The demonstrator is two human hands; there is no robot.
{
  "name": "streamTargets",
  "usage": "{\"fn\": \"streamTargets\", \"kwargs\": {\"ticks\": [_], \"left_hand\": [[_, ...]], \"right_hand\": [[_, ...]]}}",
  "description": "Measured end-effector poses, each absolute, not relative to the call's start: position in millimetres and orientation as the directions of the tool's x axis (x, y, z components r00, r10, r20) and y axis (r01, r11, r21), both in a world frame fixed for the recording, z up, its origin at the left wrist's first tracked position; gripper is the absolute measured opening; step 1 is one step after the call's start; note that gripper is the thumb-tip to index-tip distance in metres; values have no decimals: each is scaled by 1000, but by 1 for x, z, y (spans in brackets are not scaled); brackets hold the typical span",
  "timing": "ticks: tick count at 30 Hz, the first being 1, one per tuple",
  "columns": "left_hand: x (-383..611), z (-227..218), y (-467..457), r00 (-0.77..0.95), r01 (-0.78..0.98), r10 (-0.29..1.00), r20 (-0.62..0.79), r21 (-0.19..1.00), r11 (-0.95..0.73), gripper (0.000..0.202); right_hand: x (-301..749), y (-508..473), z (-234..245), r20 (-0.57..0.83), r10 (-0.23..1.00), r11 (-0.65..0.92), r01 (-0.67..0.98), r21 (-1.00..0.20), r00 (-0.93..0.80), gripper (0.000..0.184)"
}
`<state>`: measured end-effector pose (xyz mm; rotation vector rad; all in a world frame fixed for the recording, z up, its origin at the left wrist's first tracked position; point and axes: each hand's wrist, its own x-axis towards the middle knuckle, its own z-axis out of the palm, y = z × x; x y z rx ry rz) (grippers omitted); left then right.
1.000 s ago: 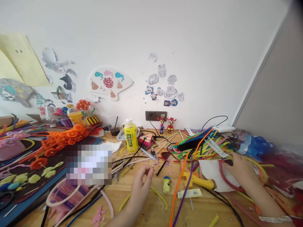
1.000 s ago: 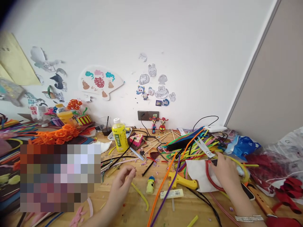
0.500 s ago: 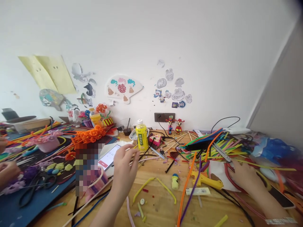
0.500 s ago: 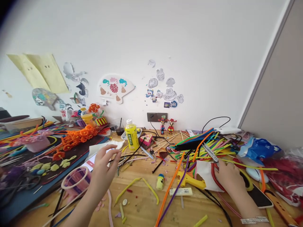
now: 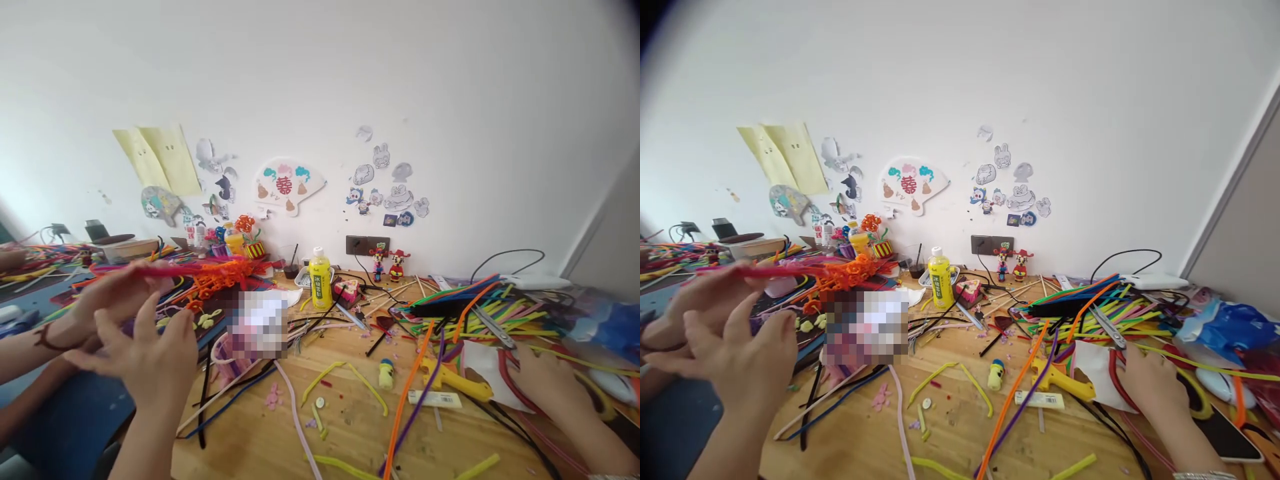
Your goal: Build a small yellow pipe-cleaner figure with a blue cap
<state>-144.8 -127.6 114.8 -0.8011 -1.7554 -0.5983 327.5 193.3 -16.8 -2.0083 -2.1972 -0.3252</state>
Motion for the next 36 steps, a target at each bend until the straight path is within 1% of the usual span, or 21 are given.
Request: {"fn": "streamTargets", "kwargs": {"ticks": [2, 3, 4, 5, 6, 7, 9, 12, 15, 18, 21, 23, 25, 27, 29, 31, 32, 33, 34, 35, 36], "left_hand": [[-145, 118, -119, -147, 795, 307, 940, -72, 602, 7], [-144, 117, -114, -104, 815, 346, 932, -120, 566, 13], [-144, 115, -109, -86, 827, 439, 894, -182, 532, 13], [-144, 112, -105, -57, 820, 468, 882, -226, 526, 14], [-144, 109, -101, 10, 827, 534, 845, -307, 471, 16], [-144, 105, -97, 54, 836, 588, 807, -359, 415, 17], [-145, 98, -91, 83, 850, 637, 767, -388, 357, 20], [-144, 95, -82, 54, 868, 649, 759, -357, 345, 24], [-140, 99, -73, 26, 885, 622, 782, -307, 349, 25], [-129, 109, -60, 10, 918, 597, 802, -244, 313, 25], [-107, 123, -44, -18, 953, 563, 826, -156, 260, 23], [-86, 133, -33, -34, 977, 552, 833, -89, 194, 23], [-62, 143, -21, -42, 995, 559, 828, -18, 101, 24], [-37, 151, -8, -54, 998, 572, 818, 64, 1, 24], [-13, 155, 4, -57, 986, 598, 799, 141, -94, 22], [9, 154, 15, -30, 962, 637, 770, 196, -191, 20], [19, 151, 21, -13, 948, 657, 753, 218, -232, 19], [28, 147, 25, 6, 933, 673, 739, 238, -269, 19], [37, 142, 29, 20, 918, 688, 726, 259, -300, 18], [44, 137, 32, 30, 905, 702, 712, 279, -321, 19], [50, 131, 35, 36, 892, 714, 699, 299, -338, 21]], "right_hand": [[327, 193, -16, 246, 965, 83, 995, 59, -95, 40], [327, 193, -16, 247, 964, 88, 994, 59, -99, 40], [327, 193, -16, 249, 963, 91, 994, 59, -102, 41], [327, 193, -16, 253, 962, 94, 994, 59, -106, 41], [327, 193, -17, 257, 960, 97, 993, 60, -109, 42], [327, 193, -17, 261, 959, 100, 993, 60, -112, 42], [328, 192, -17, 265, 957, 103, 993, 59, -115, 42], [327, 192, -16, 269, 956, 110, 993, 38, -116, 40], [325, 191, -15, 267, 957, 114, 993, 8, -112, 40], [323, 188, -13, 274, 957, 110, 993, -35, -97, 38], [321, 182, -6, 297, 953, 97, 989, -112, -60, 35], [317, 176, 4, 331, 943, 100, 980, -175, -37, 31], [308, 168, 19, 384, 921, 170, 951, -258, -60, 29], [292, 155, 36, 452, 874, 376, 840, -392, -180, 31], [269, 136, 50, 471, 825, 533, 707, -465, -312, 32], [242, 114, 60, 453, 738, 670, 471, -574, -499, 39], [229, 104, 63, 448, 696, 698, 381, -607, -561, 40], [216, 95, 66, 439, 655, 675, 215, -706, -615, 43], [205, 87, 68, 448, 633, 626, 77, -776, -631, 44], [195, 82, 70, 482, 632, 580, -43, -814, -607, 45], [187, 79, 72, 506, 657, 538, -122, -834, -559, 44]]}}
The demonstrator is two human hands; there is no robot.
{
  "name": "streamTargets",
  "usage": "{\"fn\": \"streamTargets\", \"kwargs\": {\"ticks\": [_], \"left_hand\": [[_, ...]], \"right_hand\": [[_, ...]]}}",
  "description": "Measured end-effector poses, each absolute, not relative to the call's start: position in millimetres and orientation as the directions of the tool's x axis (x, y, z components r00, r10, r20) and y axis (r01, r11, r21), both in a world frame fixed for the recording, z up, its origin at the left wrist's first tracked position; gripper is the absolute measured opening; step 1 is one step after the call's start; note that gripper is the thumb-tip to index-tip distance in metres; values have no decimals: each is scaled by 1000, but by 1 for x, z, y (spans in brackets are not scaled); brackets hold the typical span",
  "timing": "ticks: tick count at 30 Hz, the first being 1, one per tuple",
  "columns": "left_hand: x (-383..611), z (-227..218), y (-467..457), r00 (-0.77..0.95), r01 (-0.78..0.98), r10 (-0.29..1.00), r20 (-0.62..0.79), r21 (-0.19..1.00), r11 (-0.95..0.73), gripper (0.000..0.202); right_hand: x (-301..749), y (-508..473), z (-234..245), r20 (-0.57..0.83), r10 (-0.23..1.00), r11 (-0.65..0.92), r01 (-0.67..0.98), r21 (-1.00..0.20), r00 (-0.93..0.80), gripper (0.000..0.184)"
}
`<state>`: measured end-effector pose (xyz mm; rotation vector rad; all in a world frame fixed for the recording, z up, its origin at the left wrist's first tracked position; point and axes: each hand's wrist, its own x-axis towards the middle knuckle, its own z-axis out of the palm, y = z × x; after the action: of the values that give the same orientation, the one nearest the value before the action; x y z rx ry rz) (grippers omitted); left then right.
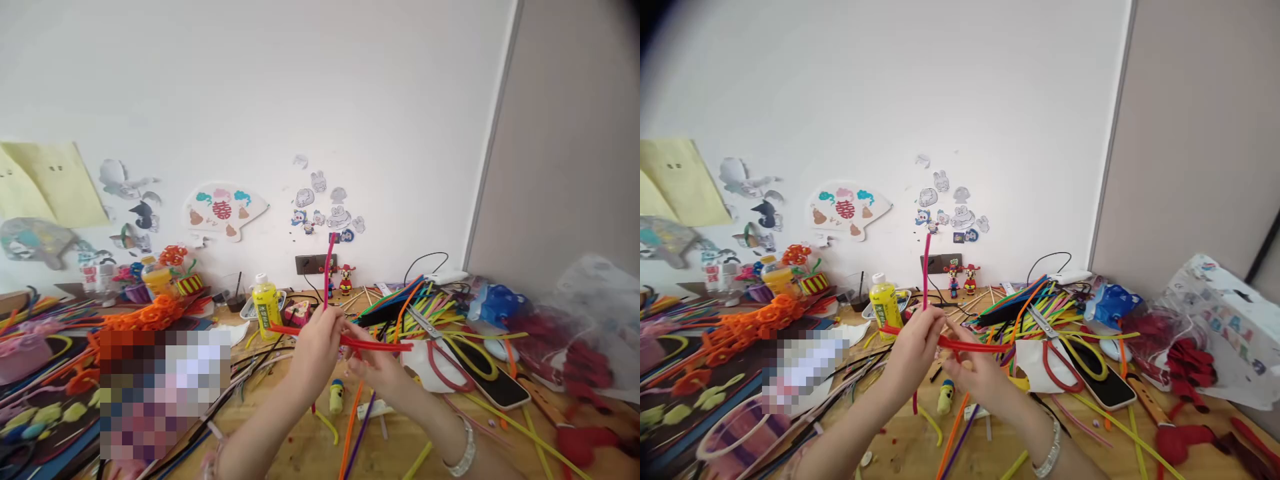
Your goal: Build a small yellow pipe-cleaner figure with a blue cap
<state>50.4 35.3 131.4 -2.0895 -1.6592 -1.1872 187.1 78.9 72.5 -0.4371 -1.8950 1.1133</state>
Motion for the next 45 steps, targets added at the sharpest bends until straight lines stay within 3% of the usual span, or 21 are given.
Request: {"fn": "streamTargets", "kwargs": {"ticks": [8, 15, 18, 22, 25, 30, 33, 37, 42, 45], "left_hand": [[59, 104, 48, 131, 834, 789, 601, 363, -415, 24], [48, 109, 48, 185, 795, 839, 512, 424, -434, 22], [50, 115, 46, 285, 761, 839, 464, 422, -492, 18], [57, 124, 39, 427, 710, 836, 344, 444, -546, 18], [56, 128, 34, 472, 708, 840, 267, 453, -542, 17], [26, 115, 32, 271, 703, 839, 471, 499, -507, 20], [-4, 91, 31, 141, 721, 842, 520, 529, -447, 20], [-36, 56, 29, 71, 750, 890, 450, 564, -345, 25], [-45, 30, 26, 79, 763, 905, 419, 559, -325, 30], [-38, 23, 23, 54, 743, 908, 415, 591, -315, 30]], "right_hand": [[182, 85, 84, 348, 852, 227, -322, -919, -391, 46], [199, 101, 105, 312, 881, 120, -471, -874, -354, 30], [200, 104, 113, 317, 839, 63, -500, -864, -442, 32], [198, 101, 119, 330, 769, 219, -260, -941, -547, 29], [200, 101, 123, 356, 808, 420, 36, -907, -471, 33], [237, 126, 142, 498, 852, 524, 298, -798, -164, 48], [266, 155, 150, 642, 766, 560, 470, -682, 21, 43], [270, 188, 126, 668, 731, 579, 642, -502, -137, 20], [235, 167, 70, 521, 779, 580, 715, -390, -348, 41], [223, 132, 50, 450, 729, 671, 668, -322, -516, 45]]}}
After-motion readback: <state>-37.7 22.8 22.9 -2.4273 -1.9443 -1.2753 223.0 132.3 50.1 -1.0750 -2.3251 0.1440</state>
